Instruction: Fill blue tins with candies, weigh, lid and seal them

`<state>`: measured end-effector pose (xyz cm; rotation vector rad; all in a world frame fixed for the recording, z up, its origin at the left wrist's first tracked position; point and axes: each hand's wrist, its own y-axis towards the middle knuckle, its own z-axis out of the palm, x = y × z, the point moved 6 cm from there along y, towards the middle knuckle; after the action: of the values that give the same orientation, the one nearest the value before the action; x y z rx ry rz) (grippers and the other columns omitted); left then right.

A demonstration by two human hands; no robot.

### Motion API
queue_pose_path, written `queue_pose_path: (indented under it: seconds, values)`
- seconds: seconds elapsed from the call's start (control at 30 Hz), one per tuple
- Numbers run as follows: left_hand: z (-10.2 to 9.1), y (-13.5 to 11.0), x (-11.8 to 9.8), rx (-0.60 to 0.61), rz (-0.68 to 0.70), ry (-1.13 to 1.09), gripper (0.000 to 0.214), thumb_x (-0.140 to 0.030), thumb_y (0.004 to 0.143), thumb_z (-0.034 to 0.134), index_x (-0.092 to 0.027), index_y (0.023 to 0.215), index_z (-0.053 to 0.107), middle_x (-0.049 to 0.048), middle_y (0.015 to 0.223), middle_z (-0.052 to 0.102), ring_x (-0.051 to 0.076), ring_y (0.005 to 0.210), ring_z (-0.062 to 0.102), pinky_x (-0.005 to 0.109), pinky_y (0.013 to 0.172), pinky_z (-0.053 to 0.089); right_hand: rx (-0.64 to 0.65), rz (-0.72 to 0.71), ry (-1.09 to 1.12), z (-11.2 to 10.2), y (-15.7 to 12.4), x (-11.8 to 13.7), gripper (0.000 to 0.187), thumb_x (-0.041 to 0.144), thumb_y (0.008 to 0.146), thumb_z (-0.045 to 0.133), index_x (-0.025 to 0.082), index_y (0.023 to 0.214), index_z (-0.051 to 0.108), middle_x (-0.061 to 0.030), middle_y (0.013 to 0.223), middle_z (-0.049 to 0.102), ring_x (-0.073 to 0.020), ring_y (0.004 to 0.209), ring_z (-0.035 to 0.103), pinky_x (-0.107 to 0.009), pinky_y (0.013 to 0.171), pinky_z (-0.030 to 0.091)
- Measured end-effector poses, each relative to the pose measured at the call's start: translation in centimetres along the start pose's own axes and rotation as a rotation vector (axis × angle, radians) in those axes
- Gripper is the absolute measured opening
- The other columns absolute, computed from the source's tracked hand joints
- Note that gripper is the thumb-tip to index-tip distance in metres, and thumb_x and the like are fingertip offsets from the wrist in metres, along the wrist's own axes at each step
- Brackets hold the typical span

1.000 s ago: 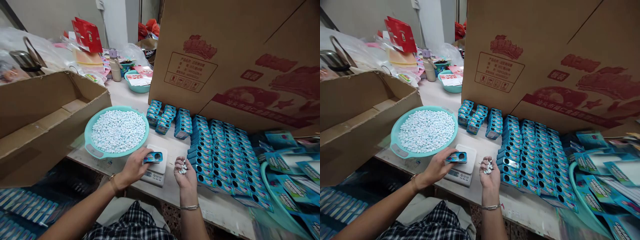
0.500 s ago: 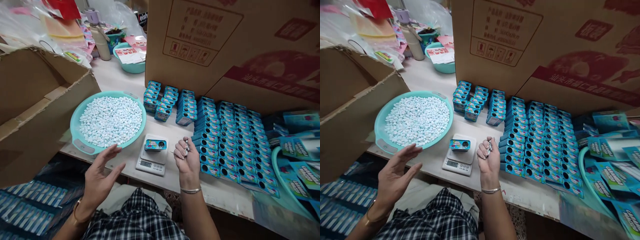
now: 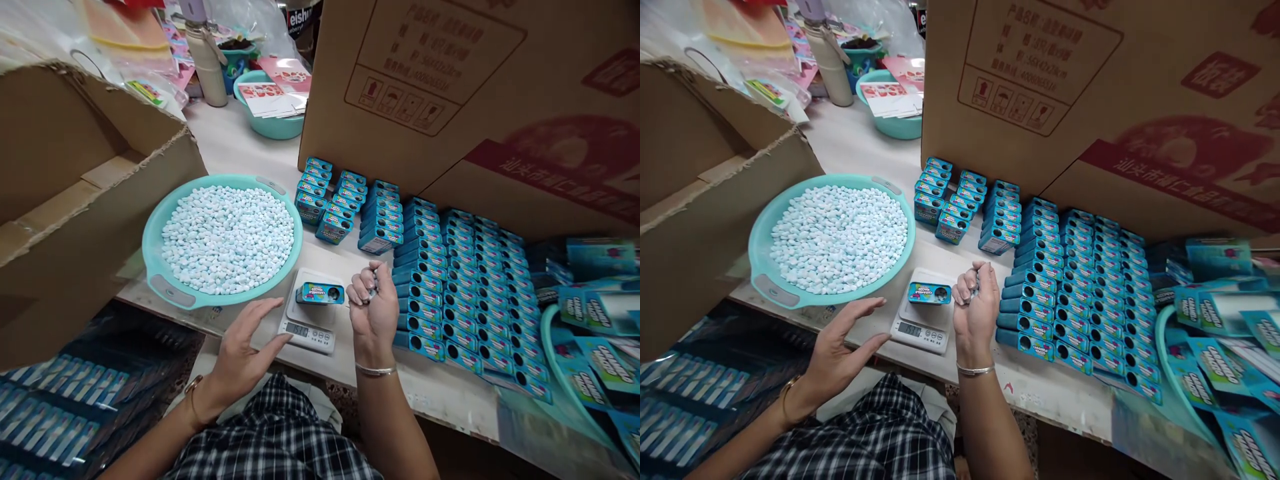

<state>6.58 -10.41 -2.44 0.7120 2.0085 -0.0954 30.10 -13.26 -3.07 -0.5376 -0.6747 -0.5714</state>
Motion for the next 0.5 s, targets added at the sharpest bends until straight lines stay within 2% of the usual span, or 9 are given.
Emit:
queue_pose_path:
  seconds: [0.17,0.33,0.43,0.5]
  values:
    - [2.0,2.7,-1.4,0.06,0.17,0.038,0.058,-0.025,0.087,0.065,-0.026,0.14,0.043,0.0095,0.132,0.057,0.024,0.125,0.053,0.045,0.109,0.045,0.005,-0.016,-0.038,0.6,0.2,-0.3,0.024,0.039,0.084,0.069,0.02,0.086,0.055,0.011,0.059,0.031,-0.0019,0.041,0.027,-0.014,0.036,0.021]
    - [3.5,4.2,-1.5,0.115,0.214,0.077,0.065,-0.023,0.087,0.064,-0.025,0.145,0.035,0.0112,0.138,0.051,0.025,0.131,0.046,0.046,0.113,0.041,0.016,-0.05,-0.112,0.8,0.2,-0.2,0.025,0.043,0.084,0.068,0.021,0.084,0.056,0.0107,0.057,0.03,-0.0032,0.041,0.024,-0.015,0.037,0.02]
    - [4.1,4.5,-1.3,0.143,0.208,0.084,0.067,-0.022,0.086,0.064,-0.024,0.146,0.033,0.0115,0.14,0.049,0.025,0.133,0.044,0.046,0.114,0.039,0.066,-0.114,-0.29,0.4,-0.1,0.6,0.023,0.043,0.087,0.065,0.021,0.086,0.058,0.0105,0.056,0.029,-0.0041,0.041,0.021,-0.017,0.038,0.017]
    - [4.4,4.5,-1.1,0.151,0.2,0.077,0.068,-0.022,0.086,0.064,-0.023,0.146,0.033,0.0116,0.141,0.049,0.025,0.133,0.044,0.046,0.114,0.038,0.14,-0.143,-0.505,0.2,-0.6,1.0,0.023,0.044,0.089,0.062,0.021,0.09,0.061,0.0101,0.054,0.029,-0.005,0.042,0.022,-0.018,0.039,0.018]
